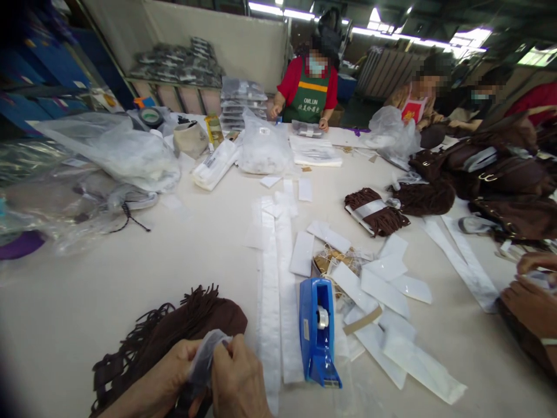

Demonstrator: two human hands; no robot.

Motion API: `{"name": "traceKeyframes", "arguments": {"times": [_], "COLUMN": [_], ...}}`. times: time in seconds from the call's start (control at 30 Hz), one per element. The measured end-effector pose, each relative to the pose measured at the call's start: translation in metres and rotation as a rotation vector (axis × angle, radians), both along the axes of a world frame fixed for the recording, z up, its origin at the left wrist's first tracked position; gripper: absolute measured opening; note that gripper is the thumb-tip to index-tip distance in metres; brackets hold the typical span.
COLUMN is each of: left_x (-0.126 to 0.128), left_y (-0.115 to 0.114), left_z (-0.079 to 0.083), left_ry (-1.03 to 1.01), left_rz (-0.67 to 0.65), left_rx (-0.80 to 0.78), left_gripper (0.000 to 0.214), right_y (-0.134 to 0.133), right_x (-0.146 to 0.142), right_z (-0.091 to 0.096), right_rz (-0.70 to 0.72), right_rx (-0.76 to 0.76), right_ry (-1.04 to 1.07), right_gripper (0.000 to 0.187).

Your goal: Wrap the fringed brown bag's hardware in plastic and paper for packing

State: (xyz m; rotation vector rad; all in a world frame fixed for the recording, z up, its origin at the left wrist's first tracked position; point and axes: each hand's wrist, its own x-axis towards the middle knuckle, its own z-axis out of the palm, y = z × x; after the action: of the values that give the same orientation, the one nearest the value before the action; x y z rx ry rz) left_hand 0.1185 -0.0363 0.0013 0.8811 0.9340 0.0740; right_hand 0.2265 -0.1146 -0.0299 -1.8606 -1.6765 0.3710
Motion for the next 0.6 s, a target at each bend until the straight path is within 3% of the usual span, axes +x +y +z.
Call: {"name": "traceKeyframes", "arguments": {"times": [0.1,0.23,0.33,0.5,0.6], "left_x": [0.002,0.004,0.006,0.006,0.004], "left_y": [-0.004,-0.004,-0.003,0.000,-0.001], "left_z": [-0.001,-0.002,0.001,0.006,0.004], "left_ry": [0.057,0.088,0.070,0.027,0.014], "left_rz": [0.026,0.052,0.057,0.038,0.043], "left_rx": [0.041,0.055,0.080,0.052,0.025], "left_gripper": [0.039,0.037,0.036,0.042,0.045], "right_y": [0.005,0.010,0.012,0.010,0.010], "right_x": [0.007,0.019,0.022,0.016,0.019], "right_z": [0.004,0.015,0.017,0.011,0.012], "right_rz": [0.109,0.318,0.278,0.142,0.145], "right_rx": [-0.009,-0.130,-0.112,0.050,0.020], "right_ry": [0.115,0.376,0.476,0.635,0.714], "right_gripper": [0.023,0.023,0.022,0.016,0.013]}}
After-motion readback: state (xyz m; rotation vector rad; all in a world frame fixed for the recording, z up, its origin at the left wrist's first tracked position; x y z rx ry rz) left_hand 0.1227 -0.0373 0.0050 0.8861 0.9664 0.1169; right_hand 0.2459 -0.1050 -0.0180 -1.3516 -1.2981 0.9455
